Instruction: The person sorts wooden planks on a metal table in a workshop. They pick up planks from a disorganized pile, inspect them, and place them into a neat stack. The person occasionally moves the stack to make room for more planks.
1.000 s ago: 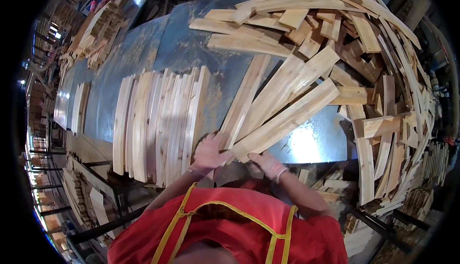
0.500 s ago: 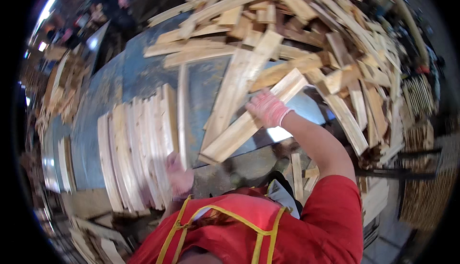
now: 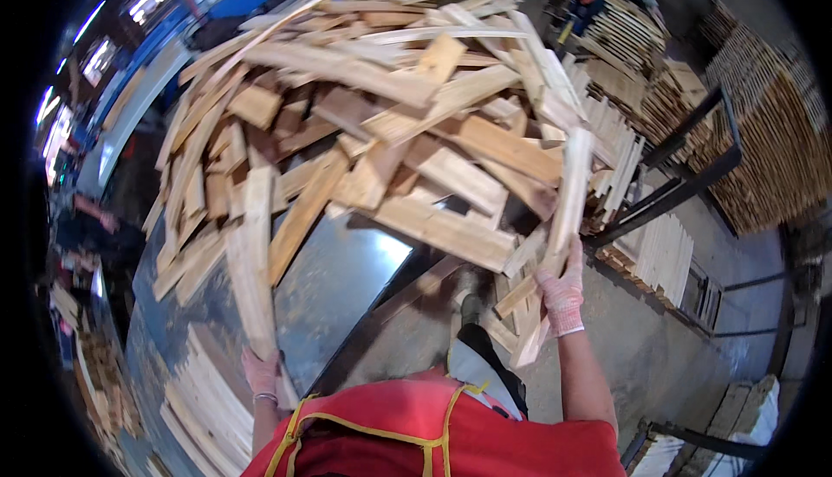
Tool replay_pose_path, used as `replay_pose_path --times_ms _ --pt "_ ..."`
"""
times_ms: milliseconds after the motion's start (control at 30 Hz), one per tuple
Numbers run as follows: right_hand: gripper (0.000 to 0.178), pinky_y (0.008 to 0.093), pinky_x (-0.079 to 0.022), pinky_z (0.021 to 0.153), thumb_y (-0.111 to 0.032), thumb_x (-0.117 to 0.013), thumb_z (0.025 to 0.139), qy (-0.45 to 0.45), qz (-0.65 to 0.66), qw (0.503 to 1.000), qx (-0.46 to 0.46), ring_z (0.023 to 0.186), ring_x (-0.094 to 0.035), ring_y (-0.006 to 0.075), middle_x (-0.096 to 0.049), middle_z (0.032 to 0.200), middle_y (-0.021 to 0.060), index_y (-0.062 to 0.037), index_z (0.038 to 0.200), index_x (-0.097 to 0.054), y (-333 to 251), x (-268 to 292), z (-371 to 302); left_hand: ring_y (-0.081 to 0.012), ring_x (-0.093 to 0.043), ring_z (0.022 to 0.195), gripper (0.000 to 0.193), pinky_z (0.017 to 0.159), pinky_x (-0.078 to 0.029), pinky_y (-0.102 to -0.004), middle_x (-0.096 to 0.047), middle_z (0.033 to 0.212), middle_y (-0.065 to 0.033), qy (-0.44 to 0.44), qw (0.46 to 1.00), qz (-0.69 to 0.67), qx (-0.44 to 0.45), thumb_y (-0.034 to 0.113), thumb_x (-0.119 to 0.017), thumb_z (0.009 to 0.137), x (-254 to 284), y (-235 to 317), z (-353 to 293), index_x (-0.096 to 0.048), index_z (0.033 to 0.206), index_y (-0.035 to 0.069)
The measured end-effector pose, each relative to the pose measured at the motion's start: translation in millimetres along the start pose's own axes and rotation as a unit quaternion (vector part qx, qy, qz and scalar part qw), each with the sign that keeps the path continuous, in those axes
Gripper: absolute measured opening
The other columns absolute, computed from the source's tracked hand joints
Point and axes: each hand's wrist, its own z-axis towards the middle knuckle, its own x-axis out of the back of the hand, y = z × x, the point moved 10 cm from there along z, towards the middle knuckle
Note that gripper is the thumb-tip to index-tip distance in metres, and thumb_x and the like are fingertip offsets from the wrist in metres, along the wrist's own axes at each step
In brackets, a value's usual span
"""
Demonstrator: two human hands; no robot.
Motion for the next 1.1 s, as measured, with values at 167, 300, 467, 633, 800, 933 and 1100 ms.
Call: replay_pose_path --times_ms 167,300,467,633,800,933,1100 --pt "0.092 0.0376 -0.053 0.101 -0.011 -0.076 0.086 0.156 -0.017 0.982 -0.108 0.114 -0.063 0.0281 -0.056 0.145 0.0217 -0.0017 0.165 -0.03 89.3 137.6 142.3 -0.0438 -0.057 0.137 0.116 0.118 -0.043 -0.0439 -0.055 0.148 -0.0347 0.002 0.991 0.066 0.119 0.036 -0.088 0.069 -53.5 0.6 30.0 -0.032 0.159 -0.011" --pt "0.085 0.0459 -0.044 0.116 -0.035 -0.074 0.089 0.228 -0.379 0.894 -0.065 0.134 -0.057 0.043 -0.056 0.15 0.0288 0.0006 0.159 -0.041 66.1 238.1 300.8 -0.0443 -0.063 0.13 0.117 0.112 -0.049 -0.0466 -0.06 0.141 -0.0342 -0.048 0.98 0.05 0.187 0.036 -0.088 0.067 -67.8 21.0 16.8 -0.03 0.159 -0.009" --pt "0.066 0.0424 -0.035 0.124 -0.033 -0.064 0.1 0.147 -0.163 0.975 0.024 0.149 -0.046 0.0354 -0.052 0.156 0.0237 -0.0037 0.158 -0.049 57.9 153.2 385.6 -0.0415 -0.071 0.116 0.098 0.1 -0.056 -0.0469 -0.069 0.127 -0.0291 -0.032 0.982 0.067 0.175 0.039 -0.088 0.069 -74.9 10.3 5.3 -0.048 0.146 -0.006" --pt "0.056 0.0377 -0.049 0.109 -0.02 -0.06 0.107 -0.04 0.174 0.979 -0.096 0.129 -0.059 0.0254 -0.047 0.158 0.0137 0.0057 0.155 -0.047 -7.9 -27.1 238.2 -0.0383 -0.057 0.136 0.101 0.116 -0.043 -0.046 -0.06 0.146 -0.0285 -0.095 0.977 -0.119 0.147 0.057 -0.082 0.08 -63.3 95.6 -43.7 -0.047 0.152 -0.006" --pt "0.056 0.0336 -0.049 0.094 -0.014 -0.067 0.094 -0.479 0.106 0.869 -0.07 0.099 -0.059 0.0174 -0.063 0.11 0.0063 0.0076 0.144 -0.054 -84.9 -201.1 15.4 -0.0211 -0.069 0.104 0.065 0.085 -0.059 -0.0386 -0.07 0.122 -0.0119 -0.291 0.713 -0.605 0.203 0.037 -0.077 0.091 -103.0 90.8 -110.9 -0.058 0.144 0.003" --pt "0.081 0.0367 -0.039 0.119 -0.023 -0.073 0.1 -0.685 0.041 0.698 -0.204 0.141 -0.049 0.0197 -0.049 0.154 0.0142 0.0061 0.163 -0.032 -30.0 -314.8 -161.3 -0.02 -0.073 0.09 0.06 0.08 -0.063 -0.0378 -0.072 0.104 -0.0124 -0.311 0.49 -0.775 0.249 0.033 -0.078 0.092 -92.8 85.9 -203.0 -0.058 0.137 -0.002" --pt "0.065 0.0446 -0.057 0.091 -0.032 -0.069 0.101 -0.562 0.142 0.729 -0.364 0.103 -0.061 0.0209 -0.056 0.115 0.004 -0.0175 0.156 -0.038 19.7 -458.4 -287.4 -0.0156 -0.063 0.106 0.075 0.089 -0.056 -0.033 -0.066 0.119 -0.0086 -0.297 0.665 -0.675 0.12 0.04 -0.074 0.094 -95.3 28.5 -236.9 -0.05 0.151 -0.002"
